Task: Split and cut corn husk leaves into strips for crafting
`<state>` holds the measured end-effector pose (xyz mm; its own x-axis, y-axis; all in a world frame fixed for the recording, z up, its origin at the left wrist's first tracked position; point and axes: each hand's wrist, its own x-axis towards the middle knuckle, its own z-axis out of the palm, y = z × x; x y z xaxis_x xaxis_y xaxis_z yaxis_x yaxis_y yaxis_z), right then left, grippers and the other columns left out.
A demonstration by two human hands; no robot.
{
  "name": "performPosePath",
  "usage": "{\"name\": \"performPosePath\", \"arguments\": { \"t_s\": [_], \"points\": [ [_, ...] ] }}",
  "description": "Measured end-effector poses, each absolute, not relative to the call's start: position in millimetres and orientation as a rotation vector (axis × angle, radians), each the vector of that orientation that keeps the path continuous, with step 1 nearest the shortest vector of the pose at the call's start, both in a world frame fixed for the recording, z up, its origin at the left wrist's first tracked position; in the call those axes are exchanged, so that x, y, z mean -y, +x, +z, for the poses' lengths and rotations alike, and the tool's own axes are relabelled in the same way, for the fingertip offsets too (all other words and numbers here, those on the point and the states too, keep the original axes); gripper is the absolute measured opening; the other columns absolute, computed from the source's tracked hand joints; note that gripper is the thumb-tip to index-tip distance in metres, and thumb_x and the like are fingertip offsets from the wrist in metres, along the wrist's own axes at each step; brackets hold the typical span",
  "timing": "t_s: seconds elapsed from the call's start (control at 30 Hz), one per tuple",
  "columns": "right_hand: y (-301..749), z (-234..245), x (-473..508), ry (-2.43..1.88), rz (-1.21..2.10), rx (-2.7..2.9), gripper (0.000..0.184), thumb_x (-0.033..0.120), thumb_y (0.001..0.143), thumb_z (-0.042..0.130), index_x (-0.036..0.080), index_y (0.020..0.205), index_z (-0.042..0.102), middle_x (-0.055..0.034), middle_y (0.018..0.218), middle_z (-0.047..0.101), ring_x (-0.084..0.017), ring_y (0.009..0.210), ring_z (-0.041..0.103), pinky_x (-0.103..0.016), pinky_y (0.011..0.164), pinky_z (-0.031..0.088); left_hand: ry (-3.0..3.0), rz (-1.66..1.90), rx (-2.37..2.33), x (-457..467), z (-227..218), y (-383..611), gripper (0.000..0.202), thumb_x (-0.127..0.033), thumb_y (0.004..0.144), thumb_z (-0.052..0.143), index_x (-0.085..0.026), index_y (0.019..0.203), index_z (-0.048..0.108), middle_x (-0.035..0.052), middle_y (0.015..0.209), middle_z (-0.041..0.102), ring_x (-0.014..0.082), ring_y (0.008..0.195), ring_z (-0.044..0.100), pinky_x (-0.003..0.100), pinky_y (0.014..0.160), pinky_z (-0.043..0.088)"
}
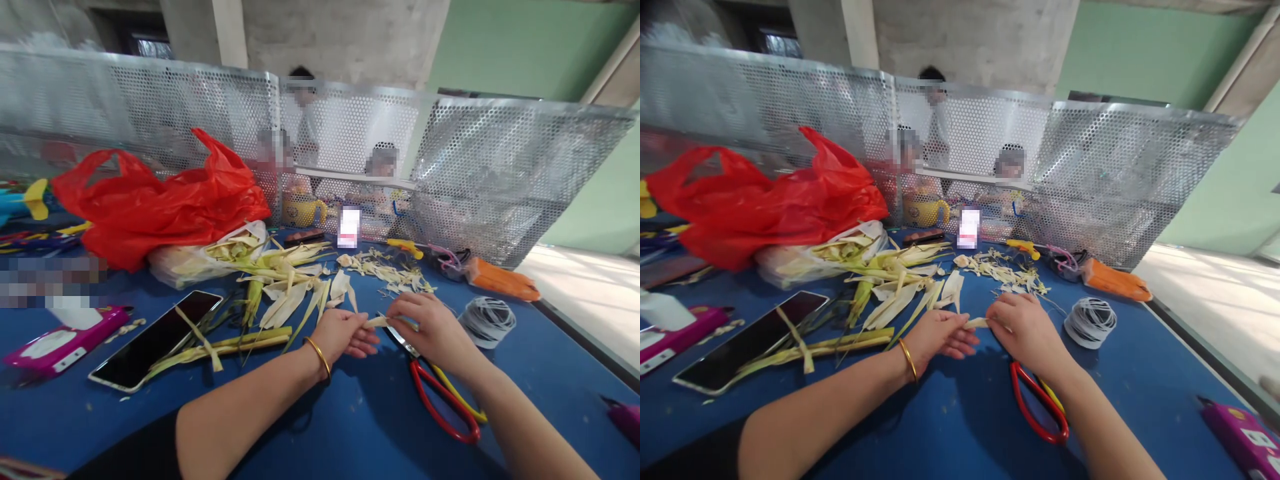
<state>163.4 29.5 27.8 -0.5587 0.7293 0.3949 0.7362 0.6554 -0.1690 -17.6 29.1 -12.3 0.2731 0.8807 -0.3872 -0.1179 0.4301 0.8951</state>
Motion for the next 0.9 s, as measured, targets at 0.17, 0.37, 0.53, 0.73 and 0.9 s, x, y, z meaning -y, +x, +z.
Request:
{"name": "performPosePath", "arguments": {
  "t_s": [0.17,0.37,0.53,0.73,0.9],
  "points": [
    [163,22,-32,-1.190,-0.277,2.315,0.014,0.018,0.089,0.049,0.021,0.088,0.063,-0.0054,0.094,0.069,-0.020,0.090,0.062,-0.033,0.082,0.039,0.784,0.788,-1.028,-29,-11,-20,0.024,-0.029,0.089,0.054,-0.010,0.079,0.065,0.0114,0.080,0.074,0.0129,0.058,0.067,0.019,0.052,0.049],
    [167,16,-36,-1.182,-0.190,2.417,0.029,0.013,0.089,0.045,0.023,0.111,0.062,-0.0078,0.109,0.068,-0.022,0.102,0.060,-0.039,0.093,0.037,0.823,0.795,-1.047,-28,-10,-19,0.026,-0.028,0.090,0.054,-0.010,0.075,0.064,0.0103,0.074,0.073,0.0125,0.056,0.067,0.019,0.051,0.049],
    [172,16,-38,-1.233,-0.062,2.536,0.023,0.011,0.089,0.044,0.022,0.086,0.064,-0.0030,0.089,0.070,-0.019,0.087,0.063,-0.045,0.099,0.032,0.842,0.786,-1.074,-26,-9,-18,0.025,-0.028,0.089,0.054,-0.011,0.074,0.063,0.0100,0.074,0.073,0.0117,0.055,0.066,0.019,0.051,0.048],
    [178,11,-41,-1.234,0.143,2.569,0.025,0.013,0.088,0.046,0.024,0.102,0.064,-0.0032,0.100,0.072,-0.019,0.092,0.064,-0.039,0.094,0.038,0.854,0.781,-1.068,-28,-11,-18,0.025,-0.027,0.090,0.053,-0.011,0.073,0.063,0.0095,0.072,0.073,0.0114,0.053,0.065,0.019,0.050,0.047],
    [177,14,-43,-1.231,-0.010,2.521,0.019,0.019,0.091,0.048,0.023,0.086,0.066,-0.0003,0.084,0.070,-0.016,0.081,0.064,-0.038,0.099,0.032,0.845,0.770,-1.096,-28,-11,-17,0.027,-0.029,0.090,0.053,-0.009,0.075,0.065,0.0135,0.080,0.074,0.0126,0.056,0.066,0.021,0.052,0.048]
  ]
}}
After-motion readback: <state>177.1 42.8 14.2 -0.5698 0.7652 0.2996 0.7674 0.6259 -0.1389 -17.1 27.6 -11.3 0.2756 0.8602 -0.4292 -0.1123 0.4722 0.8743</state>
